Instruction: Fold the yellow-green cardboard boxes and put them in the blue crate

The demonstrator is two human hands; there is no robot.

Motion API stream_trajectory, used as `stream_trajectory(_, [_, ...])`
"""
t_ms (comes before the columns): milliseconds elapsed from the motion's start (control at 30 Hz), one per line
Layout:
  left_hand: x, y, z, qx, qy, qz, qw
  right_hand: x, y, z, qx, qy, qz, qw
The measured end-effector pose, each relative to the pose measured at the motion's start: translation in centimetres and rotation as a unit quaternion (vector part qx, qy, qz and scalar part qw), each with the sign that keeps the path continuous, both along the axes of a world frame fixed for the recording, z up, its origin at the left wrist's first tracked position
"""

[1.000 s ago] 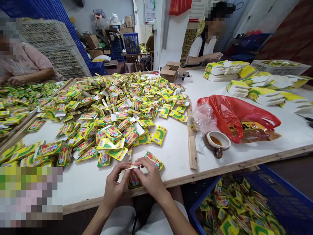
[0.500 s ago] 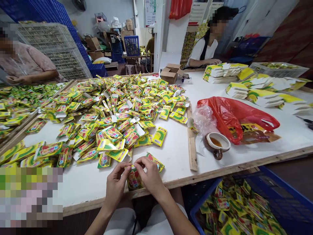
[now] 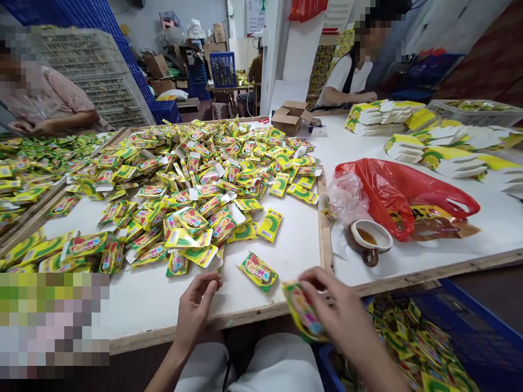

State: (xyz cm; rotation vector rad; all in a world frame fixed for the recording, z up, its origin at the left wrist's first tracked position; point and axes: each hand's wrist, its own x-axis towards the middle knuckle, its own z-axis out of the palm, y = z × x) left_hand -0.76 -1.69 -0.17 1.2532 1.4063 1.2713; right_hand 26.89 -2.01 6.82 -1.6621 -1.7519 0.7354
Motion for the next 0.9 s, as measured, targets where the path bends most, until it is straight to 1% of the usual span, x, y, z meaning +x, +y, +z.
stream_trajectory(67, [0.2, 0.4, 0.0, -0.019, 0.036, -0.028, 0.999, 3.7, -0.6, 0.8, 0.001, -0.093, -0.004, 0.996])
stream_trajectory(100, [0.3, 0.6, 0.0, -0.021, 0.05, -0.043, 0.998, 4.5, -0.6, 0.7, 0.006, -0.117, -0.006, 0.993])
stream_trajectory(133, [0.5, 0.7, 0.1, -0.02, 0.061, -0.054, 0.996, 4.6, -0.4, 0.3, 0.012, -0.122, -0.007, 0.992])
stream_trajectory(167, [0.6, 0.8, 0.1, -0.017, 0.07, -0.06, 0.996, 3.9, 0.1, -0.5, 0.015, -0.113, -0.004, 0.993])
stream_trajectory(233, [0.7, 0.9, 0.0, -0.014, 0.088, -0.068, 0.994, 0.8, 1.6, -2.6, 0.024, -0.07, 0.006, 0.997])
stream_trajectory(333, [0.8, 0.9, -0.2, -0.015, 0.109, -0.088, 0.99, -5.1, 3.9, -6.0, 0.039, -0.023, 0.006, 0.999])
stream_trajectory(400, [1.0, 0.9, -0.4, -0.015, 0.124, -0.103, 0.987, -8.1, 4.5, -7.4, 0.036, -0.008, 0.007, 0.999])
stream_trajectory(433, [1.1, 1.0, -0.5, -0.015, 0.127, -0.105, 0.986, -9.0, 4.5, -7.9, 0.032, 0.003, 0.009, 0.999])
stream_trajectory(467, [1.3, 1.1, -0.6, -0.017, 0.126, -0.103, 0.987, -9.6, 4.3, -8.1, 0.026, 0.023, 0.011, 0.999])
stream_trajectory(533, [1.8, 1.3, -0.6, -0.025, 0.095, -0.101, 0.99, -10.1, 3.6, -8.2, -0.001, 0.099, 0.011, 0.995])
stream_trajectory(633, [2.4, 1.4, -0.2, -0.023, -0.006, -0.111, 0.994, -10.1, 2.6, -7.7, -0.051, 0.246, 0.004, 0.968])
stream_trajectory(700, [2.7, 1.4, 0.1, -0.012, -0.057, -0.111, 0.992, -10.0, 2.3, -7.4, -0.055, 0.307, 0.013, 0.95])
stream_trajectory(800, [2.6, 1.4, 0.4, -0.009, -0.074, -0.118, 0.99, -9.9, 2.1, -7.0, -0.054, 0.338, 0.048, 0.938])
stream_trajectory(900, [2.0, 1.5, 0.4, -0.021, -0.045, -0.149, 0.988, -9.5, 2.2, -6.9, -0.075, 0.329, 0.089, 0.937])
